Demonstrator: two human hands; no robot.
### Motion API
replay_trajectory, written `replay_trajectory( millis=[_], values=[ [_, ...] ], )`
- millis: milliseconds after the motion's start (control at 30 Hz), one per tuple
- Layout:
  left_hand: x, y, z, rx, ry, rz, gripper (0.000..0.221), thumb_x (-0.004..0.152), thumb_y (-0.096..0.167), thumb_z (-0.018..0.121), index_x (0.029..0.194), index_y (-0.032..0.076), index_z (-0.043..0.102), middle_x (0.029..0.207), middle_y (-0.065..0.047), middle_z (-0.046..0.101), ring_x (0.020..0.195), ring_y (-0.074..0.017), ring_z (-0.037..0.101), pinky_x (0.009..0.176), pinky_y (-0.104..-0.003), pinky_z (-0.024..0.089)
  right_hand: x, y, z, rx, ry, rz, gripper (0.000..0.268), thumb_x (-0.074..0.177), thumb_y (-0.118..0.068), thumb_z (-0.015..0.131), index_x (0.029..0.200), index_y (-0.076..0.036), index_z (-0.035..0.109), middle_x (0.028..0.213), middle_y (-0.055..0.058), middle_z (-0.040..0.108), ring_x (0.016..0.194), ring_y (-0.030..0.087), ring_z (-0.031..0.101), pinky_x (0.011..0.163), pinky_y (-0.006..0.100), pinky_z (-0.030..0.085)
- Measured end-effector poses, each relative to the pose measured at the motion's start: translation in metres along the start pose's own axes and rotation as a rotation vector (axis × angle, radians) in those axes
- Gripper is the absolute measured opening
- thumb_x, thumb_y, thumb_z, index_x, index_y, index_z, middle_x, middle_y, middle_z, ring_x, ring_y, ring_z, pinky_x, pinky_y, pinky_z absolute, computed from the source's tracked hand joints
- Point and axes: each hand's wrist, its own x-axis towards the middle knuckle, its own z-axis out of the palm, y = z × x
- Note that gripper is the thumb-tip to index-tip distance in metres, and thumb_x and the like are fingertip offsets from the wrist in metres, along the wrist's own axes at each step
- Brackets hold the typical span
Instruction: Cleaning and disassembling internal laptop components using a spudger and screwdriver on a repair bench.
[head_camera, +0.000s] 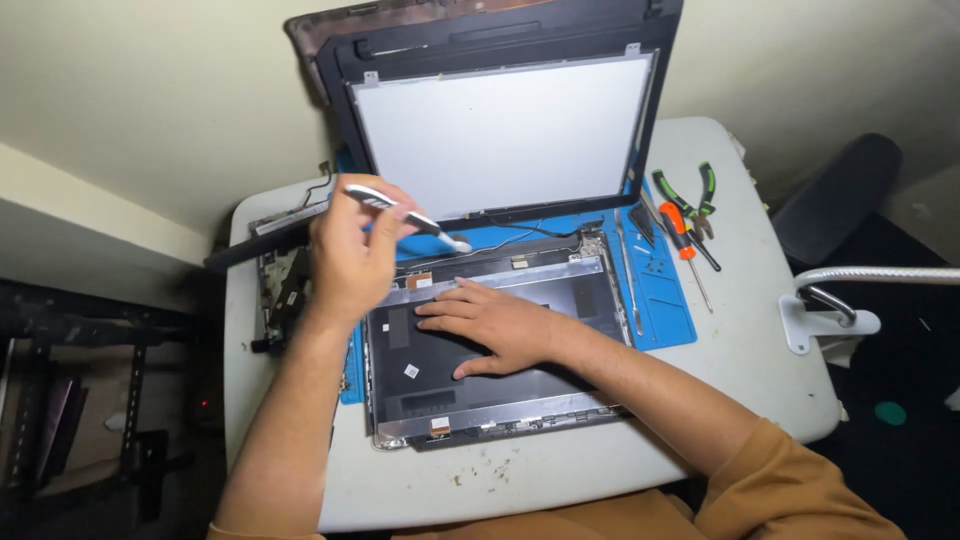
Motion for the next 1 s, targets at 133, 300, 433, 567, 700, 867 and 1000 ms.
replay_trajectory(
  millis=[133, 300, 433, 567, 700, 867, 1000],
  values=[
    [0.007, 0.003, 0.071, -0.114, -0.055, 0.001, 0.005, 0.100, 0.002, 0.062, 0.101, -0.002, 0.059, 0.092, -0.017, 0.074, 0.085, -0.0343, 0.077, 0.072, -0.040, 0.068, -0.039, 0.006, -0.008, -0.135, -0.002, 0.127, 0.075, 0.092, -0.060, 0.059, 0.146, -0.009, 0.051, 0.151, 0.012, 0.051, 0.144, 0.033, 0.041, 0.124, 0.056, 0.018],
    [0.026, -0.012, 0.139, -0.164, -0.215, -0.117, 0.010, 0.103, 0.012, 0.057, 0.104, 0.002, 0.055, 0.096, -0.021, 0.072, 0.089, -0.0314, 0.076, 0.075, -0.034, 0.069, -0.063, 0.016, 0.001, -0.240, 0.082, 0.172, 0.074, 0.094, -0.068, 0.049, 0.149, -0.018, 0.048, 0.156, 0.005, 0.047, 0.148, 0.028, 0.036, 0.125, 0.054, 0.018],
    [0.044, -0.029, 0.157, -0.113, -0.269, -0.166, 0.014, 0.105, 0.013, 0.053, 0.106, -0.001, 0.052, 0.095, -0.027, 0.071, 0.089, -0.0336, 0.075, 0.077, -0.037, 0.068, -0.065, 0.018, 0.003, -0.204, 0.095, 0.167, 0.073, 0.095, -0.067, 0.049, 0.148, -0.019, 0.049, 0.153, 0.005, 0.051, 0.147, 0.028, 0.039, 0.125, 0.054, 0.020],
    [0.054, -0.034, 0.167, -0.100, -0.236, -0.163, 0.014, 0.105, 0.014, 0.054, 0.106, 0.001, 0.051, 0.094, -0.023, 0.071, 0.088, -0.0291, 0.076, 0.073, -0.032, 0.069, -0.064, 0.021, 0.002, -0.189, 0.108, 0.174, 0.071, 0.095, -0.066, 0.051, 0.148, -0.019, 0.050, 0.154, 0.004, 0.050, 0.147, 0.028, 0.038, 0.125, 0.053, 0.019],
    [0.048, -0.029, 0.171, -0.117, -0.223, -0.221, 0.015, 0.105, 0.016, 0.053, 0.107, 0.001, 0.050, 0.100, -0.023, 0.070, 0.093, -0.0297, 0.075, 0.078, -0.034, 0.069, -0.063, 0.016, -0.001, -0.178, 0.090, 0.186, 0.070, 0.095, -0.066, 0.050, 0.145, -0.017, 0.052, 0.152, 0.005, 0.053, 0.148, 0.028, 0.038, 0.126, 0.053, 0.018],
    [0.041, -0.023, 0.168, -0.112, -0.197, -0.243, 0.016, 0.106, 0.018, 0.051, 0.109, 0.002, 0.048, 0.102, -0.025, 0.069, 0.097, -0.0321, 0.074, 0.081, -0.036, 0.068, -0.063, 0.021, 0.008, -0.189, 0.104, 0.189, 0.069, 0.094, -0.067, 0.051, 0.144, -0.019, 0.054, 0.150, 0.004, 0.054, 0.147, 0.026, 0.039, 0.126, 0.051, 0.018],
    [0.039, -0.023, 0.164, -0.046, -0.190, -0.167, 0.016, 0.107, 0.021, 0.051, 0.108, 0.006, 0.049, 0.092, -0.020, 0.070, 0.087, -0.0305, 0.076, 0.074, -0.034, 0.068, -0.062, 0.016, -0.001, -0.154, 0.106, 0.200, 0.067, 0.095, -0.065, 0.052, 0.142, -0.017, 0.056, 0.147, 0.006, 0.057, 0.146, 0.028, 0.040, 0.125, 0.052, 0.018]
  ],
)
